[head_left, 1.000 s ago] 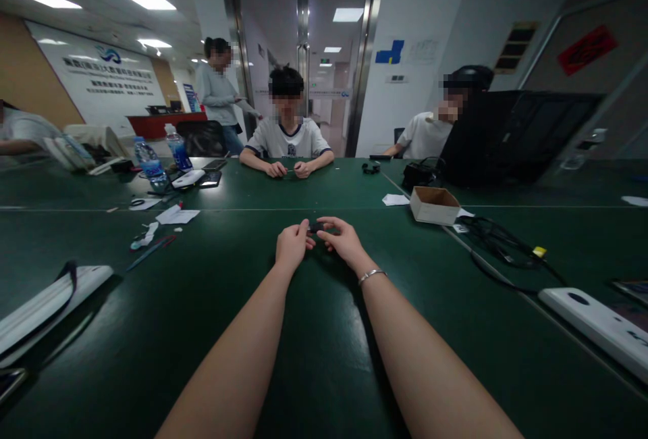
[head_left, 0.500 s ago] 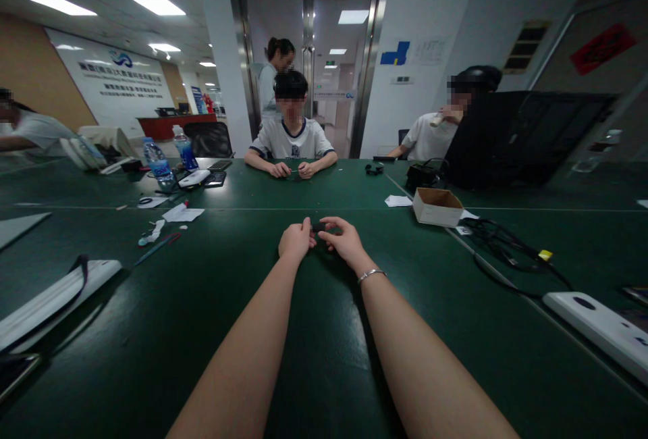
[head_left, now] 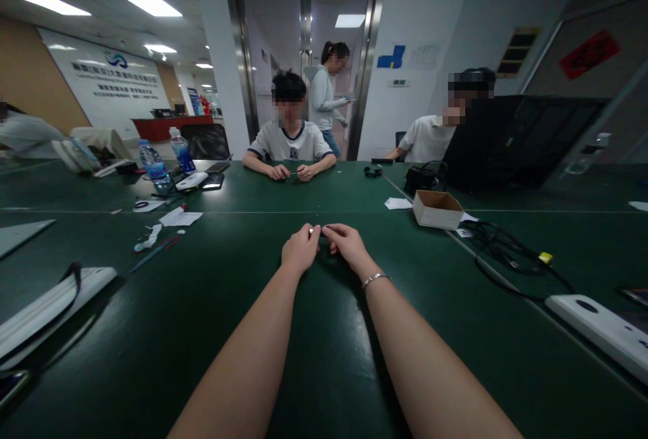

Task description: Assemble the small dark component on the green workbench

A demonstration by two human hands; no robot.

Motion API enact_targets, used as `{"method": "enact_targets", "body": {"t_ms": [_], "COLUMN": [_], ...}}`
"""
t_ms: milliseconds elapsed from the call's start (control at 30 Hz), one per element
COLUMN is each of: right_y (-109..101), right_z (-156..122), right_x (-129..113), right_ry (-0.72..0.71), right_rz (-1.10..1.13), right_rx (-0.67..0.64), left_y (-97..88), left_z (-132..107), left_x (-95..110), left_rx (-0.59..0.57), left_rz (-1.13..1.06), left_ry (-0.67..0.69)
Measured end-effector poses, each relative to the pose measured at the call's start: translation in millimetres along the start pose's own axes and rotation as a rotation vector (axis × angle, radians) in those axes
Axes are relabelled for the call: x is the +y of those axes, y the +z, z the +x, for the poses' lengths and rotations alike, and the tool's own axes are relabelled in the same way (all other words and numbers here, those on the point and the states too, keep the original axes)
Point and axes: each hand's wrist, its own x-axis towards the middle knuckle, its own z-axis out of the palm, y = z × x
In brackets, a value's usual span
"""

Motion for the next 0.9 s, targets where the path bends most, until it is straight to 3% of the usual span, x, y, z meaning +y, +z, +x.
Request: {"method": "enact_targets", "body": {"t_ms": [233,500,900], "right_y": [-1,-4,-2], "right_z": [-1,-4,-2], "right_x": [-2,-5,-3], "right_ry": [0.016,0.0,-0.022], "right_rz": [0.093,0.105,0.093], "right_rx": [-0.008,-0.09,-0.05], "left_y": [6.5,10.5,10.7], "left_z": [7,17,14], "left_x": [-11,-21,-19], "left_rx": [-0.03,-0.052,-0.042], "left_rz": [-0.234,-0.39,-0.314], "left_ry": [0.072,0.031,0.048]}}
